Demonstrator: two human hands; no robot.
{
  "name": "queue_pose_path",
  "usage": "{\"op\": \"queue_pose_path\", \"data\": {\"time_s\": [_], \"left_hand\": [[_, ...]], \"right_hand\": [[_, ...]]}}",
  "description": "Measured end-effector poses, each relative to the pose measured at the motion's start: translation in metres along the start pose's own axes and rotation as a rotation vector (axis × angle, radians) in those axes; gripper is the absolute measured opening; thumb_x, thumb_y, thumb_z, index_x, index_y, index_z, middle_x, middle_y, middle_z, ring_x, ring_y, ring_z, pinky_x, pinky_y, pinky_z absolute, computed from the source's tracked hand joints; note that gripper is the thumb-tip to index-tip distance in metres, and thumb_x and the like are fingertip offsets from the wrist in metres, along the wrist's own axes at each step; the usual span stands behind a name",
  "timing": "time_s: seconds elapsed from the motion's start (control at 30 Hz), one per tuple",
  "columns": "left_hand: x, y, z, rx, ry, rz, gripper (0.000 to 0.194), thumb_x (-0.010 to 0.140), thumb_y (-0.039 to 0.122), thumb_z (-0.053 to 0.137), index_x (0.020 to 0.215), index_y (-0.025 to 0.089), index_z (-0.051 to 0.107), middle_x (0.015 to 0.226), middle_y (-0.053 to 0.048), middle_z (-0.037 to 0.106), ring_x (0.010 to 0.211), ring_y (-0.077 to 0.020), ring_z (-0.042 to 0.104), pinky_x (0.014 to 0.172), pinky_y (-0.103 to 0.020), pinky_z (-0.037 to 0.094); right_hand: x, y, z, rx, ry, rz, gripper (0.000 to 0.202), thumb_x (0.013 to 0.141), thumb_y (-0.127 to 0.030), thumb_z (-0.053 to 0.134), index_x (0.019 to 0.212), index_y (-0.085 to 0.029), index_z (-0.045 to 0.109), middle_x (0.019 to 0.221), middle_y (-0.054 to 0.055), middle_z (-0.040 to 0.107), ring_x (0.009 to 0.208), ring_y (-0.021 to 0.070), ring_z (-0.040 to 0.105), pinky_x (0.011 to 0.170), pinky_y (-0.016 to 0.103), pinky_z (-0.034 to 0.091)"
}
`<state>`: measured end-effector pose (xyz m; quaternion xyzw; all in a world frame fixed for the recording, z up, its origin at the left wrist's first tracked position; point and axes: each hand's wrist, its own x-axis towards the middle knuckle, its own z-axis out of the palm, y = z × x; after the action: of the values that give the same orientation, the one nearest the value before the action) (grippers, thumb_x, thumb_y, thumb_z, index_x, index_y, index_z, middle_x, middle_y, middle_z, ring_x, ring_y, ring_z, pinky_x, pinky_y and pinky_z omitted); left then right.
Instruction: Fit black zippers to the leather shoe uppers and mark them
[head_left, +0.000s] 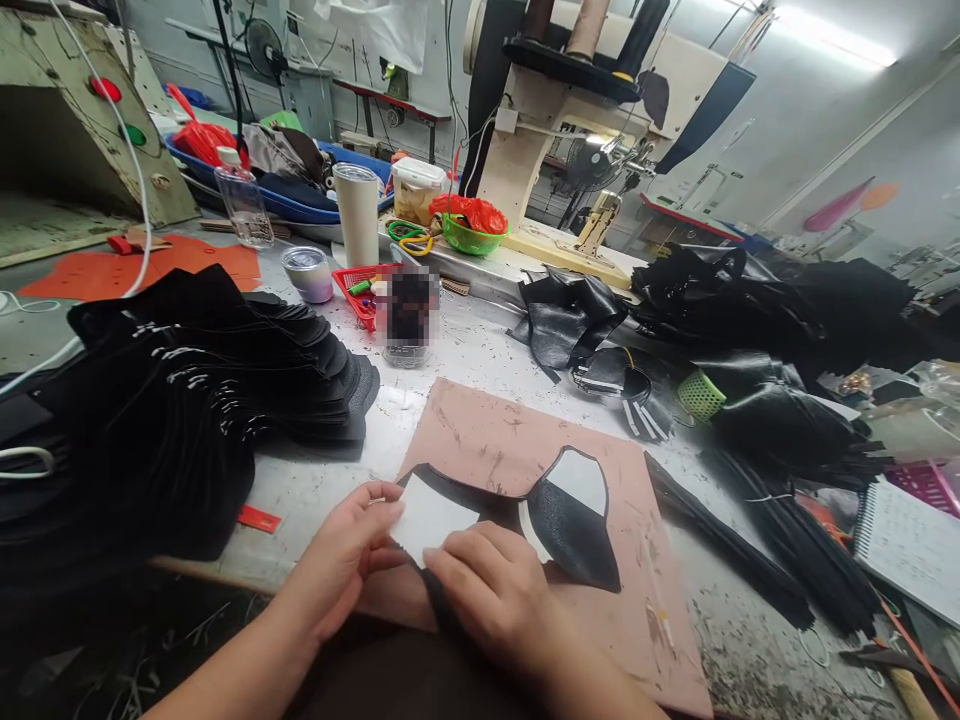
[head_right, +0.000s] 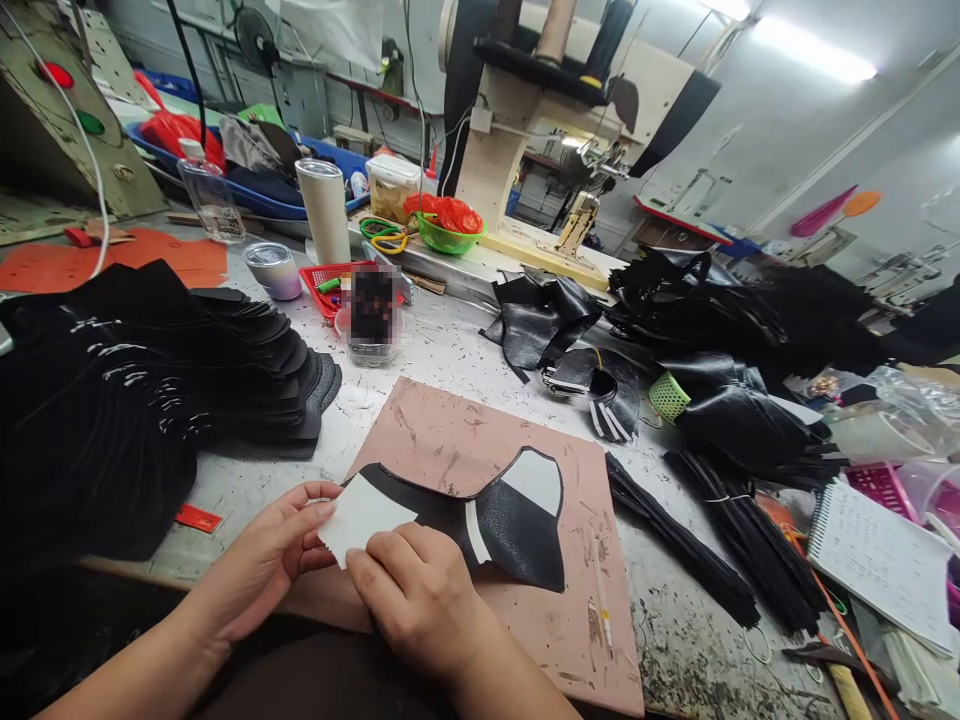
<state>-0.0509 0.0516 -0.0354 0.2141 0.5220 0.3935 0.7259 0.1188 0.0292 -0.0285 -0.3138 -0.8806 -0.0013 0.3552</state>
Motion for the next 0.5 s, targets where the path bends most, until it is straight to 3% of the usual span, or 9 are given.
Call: {"op": "queue_pose_path", "data": {"time_s": [0.13, 0.27, 0.37, 0.5], "left_hand": [[0.001, -0.002, -0.003, 0.056, 0.049, 0.001, 0.043, 0.053, 0.028, 0.074, 0.087, 0.019, 0.049, 0.065, 0.005, 0.058, 0.059, -0.0086, 0.053, 0.047, -0.016, 0.042], [-0.005, -0.003, -0.001, 0.066, 0.044, 0.019, 0.038, 0.056, 0.028, 0.068, 0.087, 0.020, 0.049, 0.063, 0.005, 0.058, 0.056, -0.0086, 0.052, 0.048, -0.016, 0.040], [-0.011, -0.003, 0.002, 0.131, 0.004, 0.055, 0.027, 0.058, 0.026, 0.063, 0.081, 0.020, 0.050, 0.060, 0.005, 0.057, 0.053, -0.0081, 0.049, 0.050, -0.017, 0.038], [-0.014, -0.005, 0.004, 0.269, -0.060, 0.157, 0.015, 0.060, 0.024, 0.056, 0.074, 0.020, 0.053, 0.062, 0.005, 0.056, 0.056, -0.0093, 0.048, 0.052, -0.019, 0.037]], "right_hand": [[-0.008, 0.000, 0.001, 0.096, 0.119, 0.204, 0.025, 0.076, -0.003, 0.046, 0.092, -0.017, 0.059, 0.082, 0.007, 0.060, 0.071, 0.0161, 0.055, 0.060, 0.028, 0.049], [-0.011, 0.004, 0.002, 0.295, 0.271, 0.661, 0.018, 0.079, -0.011, 0.045, 0.090, -0.019, 0.057, 0.084, 0.006, 0.059, 0.074, 0.0151, 0.058, 0.058, 0.025, 0.049], [-0.008, 0.004, 0.000, 0.452, 0.208, 0.899, 0.011, 0.081, -0.021, 0.047, 0.082, -0.019, 0.057, 0.074, 0.003, 0.059, 0.067, 0.0144, 0.057, 0.055, 0.025, 0.046], [-0.002, 0.000, -0.006, 0.681, 0.117, 0.916, 0.007, 0.077, -0.025, 0.051, 0.074, -0.019, 0.053, 0.082, 0.004, 0.060, 0.074, 0.0147, 0.056, 0.061, 0.025, 0.044]]}}
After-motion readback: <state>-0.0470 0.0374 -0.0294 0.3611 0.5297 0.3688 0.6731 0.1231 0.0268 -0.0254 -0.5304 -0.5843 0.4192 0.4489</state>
